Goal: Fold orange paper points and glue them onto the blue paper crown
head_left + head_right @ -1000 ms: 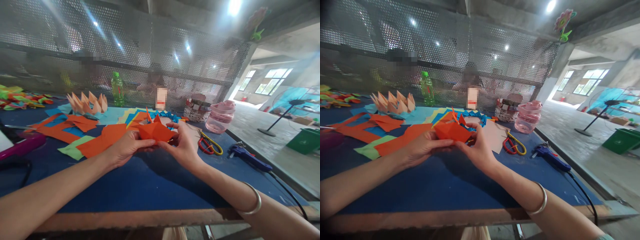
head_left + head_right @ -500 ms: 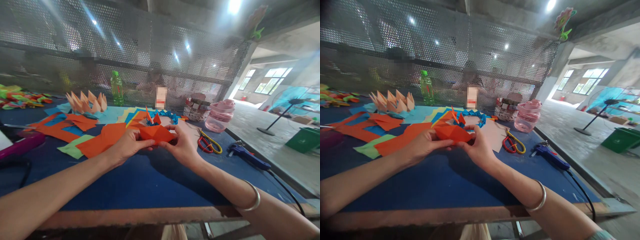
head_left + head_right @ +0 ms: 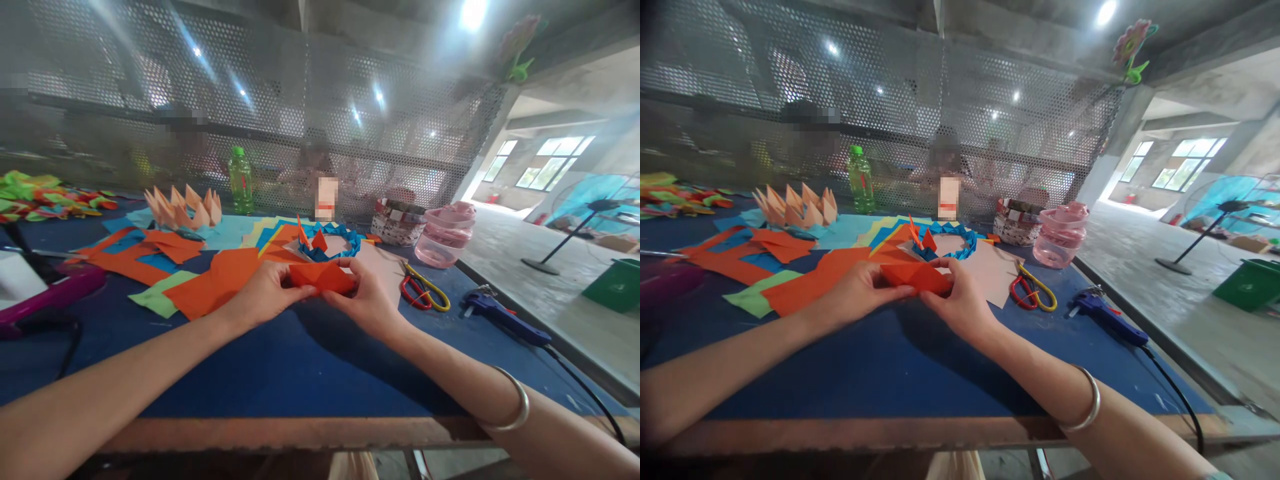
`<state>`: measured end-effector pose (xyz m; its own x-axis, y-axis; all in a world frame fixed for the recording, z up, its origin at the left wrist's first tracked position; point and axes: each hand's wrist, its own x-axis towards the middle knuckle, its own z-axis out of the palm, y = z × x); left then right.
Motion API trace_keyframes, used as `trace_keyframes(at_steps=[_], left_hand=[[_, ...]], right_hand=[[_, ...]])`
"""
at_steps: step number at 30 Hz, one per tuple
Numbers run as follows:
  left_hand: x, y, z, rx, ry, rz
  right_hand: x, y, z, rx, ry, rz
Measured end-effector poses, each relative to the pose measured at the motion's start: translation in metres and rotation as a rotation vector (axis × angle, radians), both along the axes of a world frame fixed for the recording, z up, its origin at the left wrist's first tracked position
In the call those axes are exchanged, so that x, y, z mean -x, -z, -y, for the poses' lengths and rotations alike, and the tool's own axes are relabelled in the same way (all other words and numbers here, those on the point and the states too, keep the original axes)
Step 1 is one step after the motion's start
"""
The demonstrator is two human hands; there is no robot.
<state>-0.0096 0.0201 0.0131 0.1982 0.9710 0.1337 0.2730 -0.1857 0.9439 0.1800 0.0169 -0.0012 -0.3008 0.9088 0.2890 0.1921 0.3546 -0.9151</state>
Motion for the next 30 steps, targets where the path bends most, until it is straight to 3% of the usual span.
trace_keyframes(at_steps=[4,12,22,30], left_hand=[[-0.0006,0.0017,0.0009,0.008,0.019,0.02],[0.0008,0.0003,0.0023,0.259,0.086,0.232],[0.0024,-0.0026,0.0021,0.27,0.01,0.084],[0.0034,-0.0012,-0.0006,0.247,0.005,0.104]], right_hand=[[-0.0006,-0.0005,0.0009,0.014,0.017,0.02],[0.0012,-0.0037,0.0014,0.031,0.041,-0.109],[0.001,-0.0016,-0.0007,0.025,0.009,-0.056],[-0.0003,-0.005,0.0016,-0.051,0.046,0.041]])
